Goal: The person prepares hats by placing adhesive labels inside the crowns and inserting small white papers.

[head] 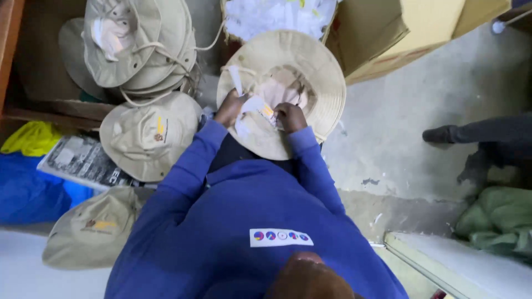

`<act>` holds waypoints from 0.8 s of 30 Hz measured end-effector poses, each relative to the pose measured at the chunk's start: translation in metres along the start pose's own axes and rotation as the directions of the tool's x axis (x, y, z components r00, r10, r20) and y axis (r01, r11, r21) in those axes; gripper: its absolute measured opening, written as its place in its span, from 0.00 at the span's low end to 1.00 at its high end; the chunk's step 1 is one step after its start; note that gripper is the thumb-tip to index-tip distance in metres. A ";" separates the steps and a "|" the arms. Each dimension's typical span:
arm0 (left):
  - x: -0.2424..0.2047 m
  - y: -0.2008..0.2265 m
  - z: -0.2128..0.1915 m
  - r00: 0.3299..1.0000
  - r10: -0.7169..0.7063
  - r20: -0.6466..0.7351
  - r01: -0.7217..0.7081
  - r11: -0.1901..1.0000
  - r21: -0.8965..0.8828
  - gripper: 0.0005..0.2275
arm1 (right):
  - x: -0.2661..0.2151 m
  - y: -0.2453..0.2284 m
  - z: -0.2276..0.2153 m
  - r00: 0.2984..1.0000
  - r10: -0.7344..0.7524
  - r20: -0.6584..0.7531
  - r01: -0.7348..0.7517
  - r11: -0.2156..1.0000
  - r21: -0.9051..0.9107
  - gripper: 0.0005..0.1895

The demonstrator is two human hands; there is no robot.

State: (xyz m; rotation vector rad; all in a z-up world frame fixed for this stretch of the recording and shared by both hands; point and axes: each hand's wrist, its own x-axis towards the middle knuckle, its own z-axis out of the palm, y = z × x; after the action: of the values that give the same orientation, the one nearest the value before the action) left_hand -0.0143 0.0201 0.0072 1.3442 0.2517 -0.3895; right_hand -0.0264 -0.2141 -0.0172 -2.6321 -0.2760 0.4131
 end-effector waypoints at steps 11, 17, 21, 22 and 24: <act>-0.056 -0.003 0.068 0.888 0.192 0.417 -0.459 0.352 0.816 0.10 | 0.020 0.038 -0.014 0.956 -0.228 0.185 -0.006 0.616 0.788 0.07; -0.081 0.015 0.103 0.853 0.137 0.503 -0.519 0.142 0.843 0.23 | 0.027 0.006 -0.058 0.875 -0.231 0.427 -0.111 0.761 0.639 0.12; -0.025 -0.036 0.084 0.946 0.210 0.248 -0.314 0.394 0.864 0.09 | 0.059 0.073 0.017 0.898 -0.242 0.368 -0.017 0.817 0.577 0.12; -0.020 -0.035 0.074 0.948 0.292 0.126 -0.288 0.618 0.732 0.11 | 0.065 0.091 0.041 0.959 -0.121 0.256 -0.034 0.849 0.528 0.14; -0.016 -0.029 0.062 0.944 0.329 -0.017 -0.269 0.799 0.537 0.14 | 0.060 0.092 0.053 0.991 -0.003 0.135 -0.063 0.875 0.480 0.22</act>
State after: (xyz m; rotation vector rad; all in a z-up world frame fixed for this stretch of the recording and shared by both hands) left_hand -0.0439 -0.0433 0.0004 1.9251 0.0102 -0.1114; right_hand 0.0233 -0.2571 -0.1196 -2.1207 -0.1474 0.5849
